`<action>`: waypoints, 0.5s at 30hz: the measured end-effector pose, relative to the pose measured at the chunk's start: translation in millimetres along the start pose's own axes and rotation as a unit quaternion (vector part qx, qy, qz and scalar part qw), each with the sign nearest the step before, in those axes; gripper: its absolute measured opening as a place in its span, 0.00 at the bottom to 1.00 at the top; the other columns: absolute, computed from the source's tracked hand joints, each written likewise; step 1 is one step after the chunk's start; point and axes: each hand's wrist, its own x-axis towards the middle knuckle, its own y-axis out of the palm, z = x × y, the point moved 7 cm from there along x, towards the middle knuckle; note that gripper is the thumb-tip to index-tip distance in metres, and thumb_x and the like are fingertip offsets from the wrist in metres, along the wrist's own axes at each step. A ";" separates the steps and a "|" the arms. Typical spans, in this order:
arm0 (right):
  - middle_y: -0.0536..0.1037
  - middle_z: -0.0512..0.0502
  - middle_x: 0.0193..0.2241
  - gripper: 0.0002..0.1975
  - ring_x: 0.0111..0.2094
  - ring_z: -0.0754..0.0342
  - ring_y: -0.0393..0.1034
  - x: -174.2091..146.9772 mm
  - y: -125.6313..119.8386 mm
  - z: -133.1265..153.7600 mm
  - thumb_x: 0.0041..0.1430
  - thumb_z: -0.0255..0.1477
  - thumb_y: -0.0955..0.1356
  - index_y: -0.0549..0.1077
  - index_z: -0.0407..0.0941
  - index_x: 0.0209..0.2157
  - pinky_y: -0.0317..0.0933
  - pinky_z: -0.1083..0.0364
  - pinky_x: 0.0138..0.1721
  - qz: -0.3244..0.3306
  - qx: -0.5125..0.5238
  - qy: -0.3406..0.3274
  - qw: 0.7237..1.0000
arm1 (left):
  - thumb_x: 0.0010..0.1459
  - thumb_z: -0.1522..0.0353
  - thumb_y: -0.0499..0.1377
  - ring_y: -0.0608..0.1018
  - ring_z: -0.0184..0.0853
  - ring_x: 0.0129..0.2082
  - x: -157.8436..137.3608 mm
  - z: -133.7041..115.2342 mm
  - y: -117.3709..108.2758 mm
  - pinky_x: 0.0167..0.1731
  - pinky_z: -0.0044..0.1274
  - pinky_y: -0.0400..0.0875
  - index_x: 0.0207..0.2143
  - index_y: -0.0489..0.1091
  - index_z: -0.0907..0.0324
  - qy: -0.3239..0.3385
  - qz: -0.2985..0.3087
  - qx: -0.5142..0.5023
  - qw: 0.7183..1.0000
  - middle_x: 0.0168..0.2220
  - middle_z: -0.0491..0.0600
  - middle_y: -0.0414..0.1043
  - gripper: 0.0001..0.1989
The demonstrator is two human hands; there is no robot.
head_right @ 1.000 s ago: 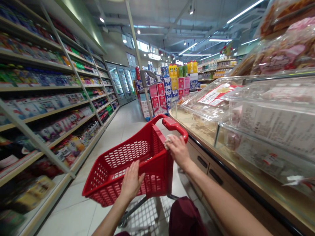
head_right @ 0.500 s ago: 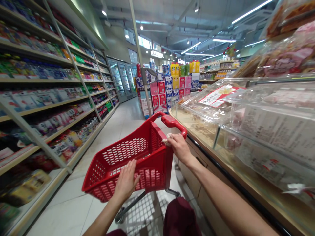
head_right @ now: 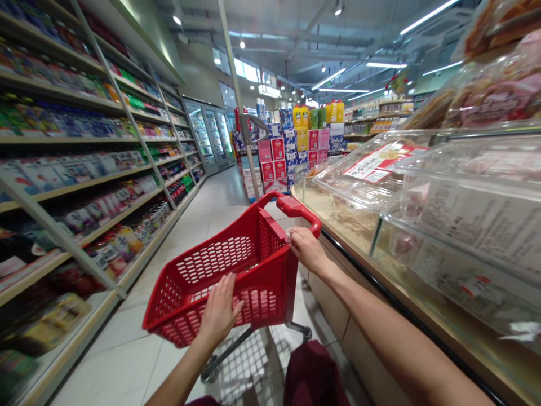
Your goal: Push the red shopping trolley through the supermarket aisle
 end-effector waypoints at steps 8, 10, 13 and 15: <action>0.72 0.41 0.41 0.14 0.46 0.51 0.63 4.0 -1.7 0.0 0.51 0.19 0.57 0.70 0.42 0.35 0.57 0.50 0.48 -0.008 0.008 -0.017 1.000 | 0.53 0.63 0.49 0.56 0.42 0.57 2.4 8.0 3.4 0.53 0.36 0.54 0.58 0.45 0.63 -0.008 0.002 0.009 1.000 0.57 0.57 0.55 0.31; 0.71 0.43 0.43 0.14 0.48 0.53 0.61 -1.6 15.1 28.3 0.53 0.18 0.58 0.70 0.43 0.37 0.56 0.50 0.49 0.050 0.017 -0.086 0.995 | 0.53 0.62 0.48 0.56 0.42 0.57 2.2 9.7 3.5 0.54 0.36 0.53 0.58 0.45 0.63 -0.007 0.004 0.013 1.000 0.57 0.56 0.54 0.31; 0.71 0.42 0.43 0.14 0.48 0.50 0.61 0.1 14.1 26.8 0.54 0.19 0.58 0.70 0.43 0.38 0.55 0.47 0.49 0.036 -0.028 -0.058 0.997 | 0.52 0.63 0.48 0.56 0.42 0.57 2.2 10.2 2.8 0.54 0.36 0.53 0.58 0.45 0.63 -0.005 0.010 0.017 1.000 0.57 0.55 0.54 0.31; 0.72 0.39 0.42 0.13 0.47 0.48 0.62 7.8 1.4 3.4 0.52 0.19 0.59 0.71 0.42 0.37 0.56 0.46 0.48 0.004 -0.061 -0.005 0.998 | 0.52 0.63 0.49 0.55 0.42 0.57 2.5 9.2 2.2 0.54 0.36 0.53 0.57 0.46 0.64 -0.009 0.015 0.020 1.000 0.57 0.55 0.54 0.31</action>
